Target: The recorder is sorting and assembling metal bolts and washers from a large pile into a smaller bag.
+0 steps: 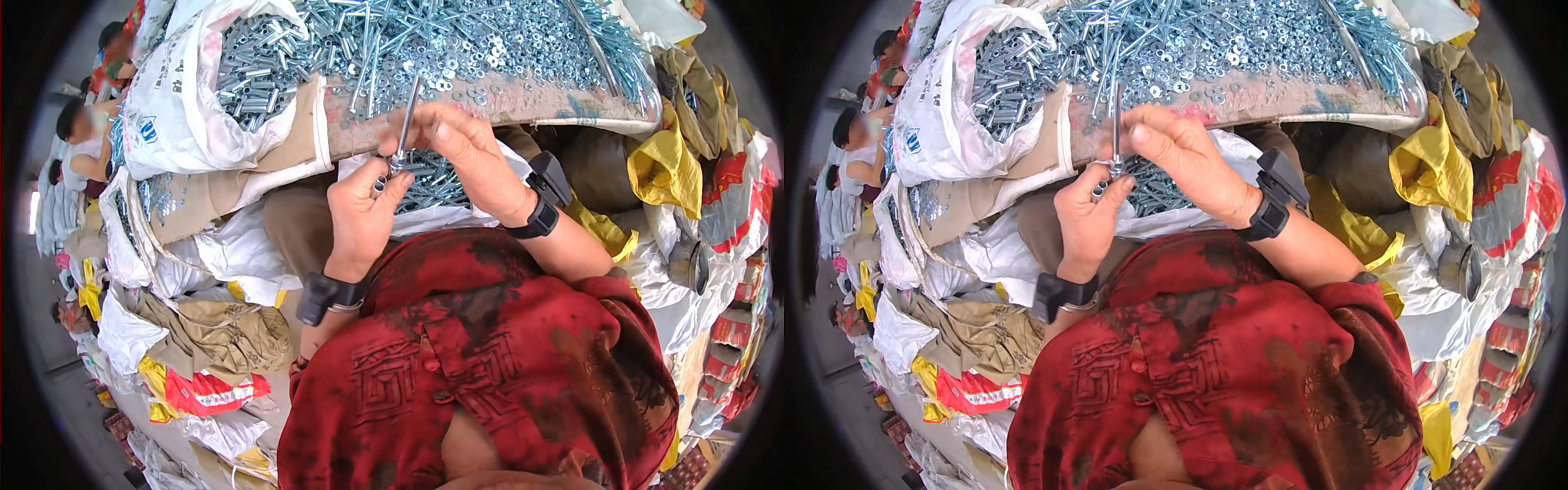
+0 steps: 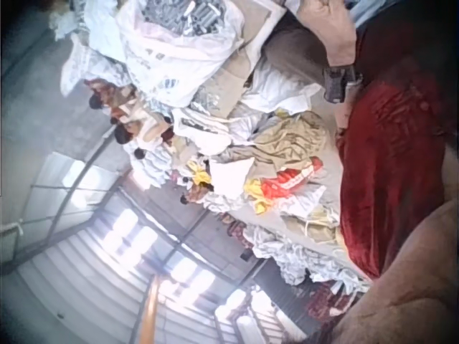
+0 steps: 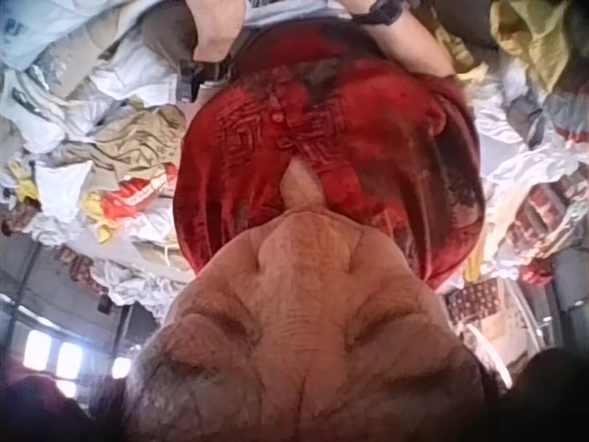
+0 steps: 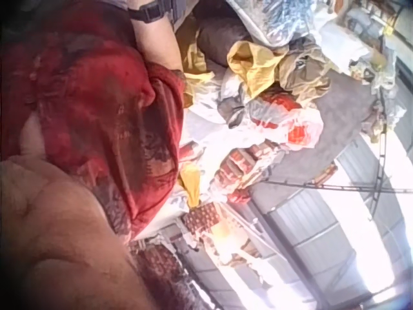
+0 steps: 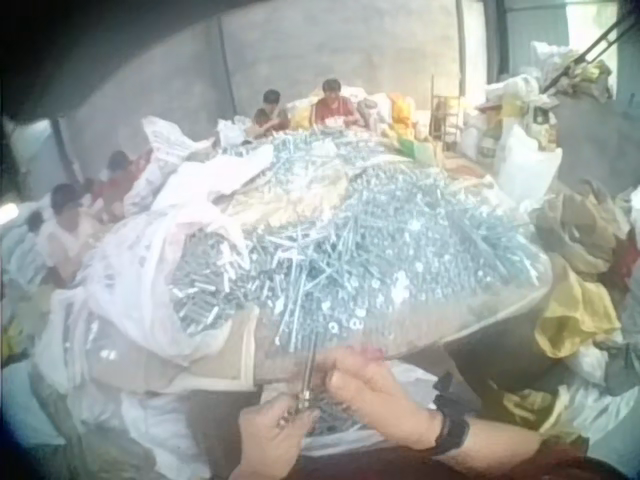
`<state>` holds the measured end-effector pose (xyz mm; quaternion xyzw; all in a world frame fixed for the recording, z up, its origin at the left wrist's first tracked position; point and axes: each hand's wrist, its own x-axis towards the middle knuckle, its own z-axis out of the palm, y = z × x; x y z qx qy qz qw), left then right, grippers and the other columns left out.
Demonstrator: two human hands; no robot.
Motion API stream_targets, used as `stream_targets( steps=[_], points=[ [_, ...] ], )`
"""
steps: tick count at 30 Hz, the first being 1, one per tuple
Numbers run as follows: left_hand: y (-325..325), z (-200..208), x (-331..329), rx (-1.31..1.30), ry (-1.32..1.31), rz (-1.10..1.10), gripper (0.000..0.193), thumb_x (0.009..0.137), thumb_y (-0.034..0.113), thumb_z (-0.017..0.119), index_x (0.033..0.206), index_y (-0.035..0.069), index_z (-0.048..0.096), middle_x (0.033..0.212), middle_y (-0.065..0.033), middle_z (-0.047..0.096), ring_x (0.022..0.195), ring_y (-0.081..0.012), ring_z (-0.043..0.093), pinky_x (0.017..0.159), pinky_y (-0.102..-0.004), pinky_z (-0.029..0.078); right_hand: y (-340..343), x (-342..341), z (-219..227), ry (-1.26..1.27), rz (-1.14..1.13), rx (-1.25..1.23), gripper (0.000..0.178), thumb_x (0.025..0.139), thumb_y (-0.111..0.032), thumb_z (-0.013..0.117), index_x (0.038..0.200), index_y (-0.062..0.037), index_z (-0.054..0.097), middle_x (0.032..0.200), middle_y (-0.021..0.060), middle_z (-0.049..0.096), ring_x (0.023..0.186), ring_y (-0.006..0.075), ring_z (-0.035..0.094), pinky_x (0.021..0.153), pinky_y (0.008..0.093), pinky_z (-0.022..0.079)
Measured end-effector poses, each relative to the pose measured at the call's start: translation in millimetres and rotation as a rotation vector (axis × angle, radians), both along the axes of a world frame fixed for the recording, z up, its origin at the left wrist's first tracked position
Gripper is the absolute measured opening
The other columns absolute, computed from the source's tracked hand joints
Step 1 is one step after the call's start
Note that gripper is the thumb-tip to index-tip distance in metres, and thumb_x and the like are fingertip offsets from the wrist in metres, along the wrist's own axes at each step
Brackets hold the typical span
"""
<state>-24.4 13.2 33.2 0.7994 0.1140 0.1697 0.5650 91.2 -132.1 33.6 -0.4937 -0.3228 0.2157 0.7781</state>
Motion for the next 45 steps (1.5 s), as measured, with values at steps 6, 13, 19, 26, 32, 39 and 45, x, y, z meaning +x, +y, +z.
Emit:
stream_targets(
  steps=[6,13,19,26,32,39,45],
  points=[
    [-6,-9,-1,0.169,-0.034,-0.079,0.020,0.088,0.011,0.075,0.083,-0.001,0.060,0.067,0.0016,0.052,0.066,-0.0041,0.040,0.055,-0.0246,0.038,-19,10,-1,-0.126,-0.159,-0.230,0.036,0.101,-0.032,0.058,0.091,0.0027,0.064,0.075,0.0025,0.058,0.071,0.0089,0.054,0.066,0.0264,0.046],
    [-23,0,-4,0.631,-0.170,-0.029,0.017,0.080,0.011,0.075,0.084,0.003,0.060,0.073,-0.0122,0.058,0.061,-0.0288,0.057,0.055,-0.0366,0.044,-23,5,20,-0.691,-0.249,-0.533,0.048,0.096,-0.036,0.061,0.064,-0.0002,0.056,0.052,0.0151,0.046,0.047,0.0316,0.043,0.048,0.0420,0.035],
    [-28,10,1,0.761,-0.251,-0.052,0.017,0.078,0.013,0.076,0.087,0.006,0.063,0.071,-0.0081,0.057,0.062,-0.0263,0.061,0.053,-0.0377,0.045,-30,-3,12,-0.641,-0.224,-0.522,0.043,0.097,-0.033,0.060,0.068,-0.0014,0.057,0.053,0.0126,0.046,0.046,0.0249,0.044,0.047,0.0386,0.035],
    [13,-4,12,0.140,0.118,-0.428,0.012,0.087,0.009,0.071,0.093,-0.001,0.068,0.072,-0.0007,0.062,0.066,-0.0037,0.052,0.057,-0.0249,0.042,-38,5,-9,-0.314,0.203,-0.438,0.037,0.096,-0.030,0.064,0.075,-0.0005,0.058,0.058,0.0081,0.048,0.055,0.0142,0.055,0.051,0.0333,0.040],
    [42,-37,0,-0.612,0.115,-0.045,0.021,0.088,0.001,0.066,0.109,-0.002,0.066,0.072,0.0013,0.052,0.056,-0.0046,0.041,0.049,-0.0207,0.032,-30,16,-104,-1.246,0.045,-1.002,0.020,0.082,-0.012,0.065,0.098,-0.0012,0.061,0.095,0.0166,0.062,0.082,0.0348,0.066,0.069,0.0425,0.053],
    [31,-38,1,-1.103,0.015,0.087,0.015,0.096,0.011,0.057,0.107,0.001,0.061,0.082,-0.0079,0.059,0.055,-0.0128,0.049,0.047,-0.0260,0.038,0,37,-155,-1.405,0.028,-1.344,0.020,0.083,-0.005,0.056,0.100,0.0008,0.063,0.100,0.0198,0.063,0.084,0.0336,0.068,0.064,0.0422,0.056],
    [30,-49,-9,-1.172,0.023,-0.116,0.017,0.100,0.019,0.054,0.108,0.005,0.060,0.077,-0.0064,0.058,0.052,-0.0114,0.046,0.044,-0.0253,0.036,-8,24,-110,-1.187,-0.110,-1.399,0.023,0.083,-0.010,0.060,0.103,0.0029,0.060,0.096,0.0235,0.064,0.076,0.0362,0.069,0.060,0.0447,0.056]
  ],
)
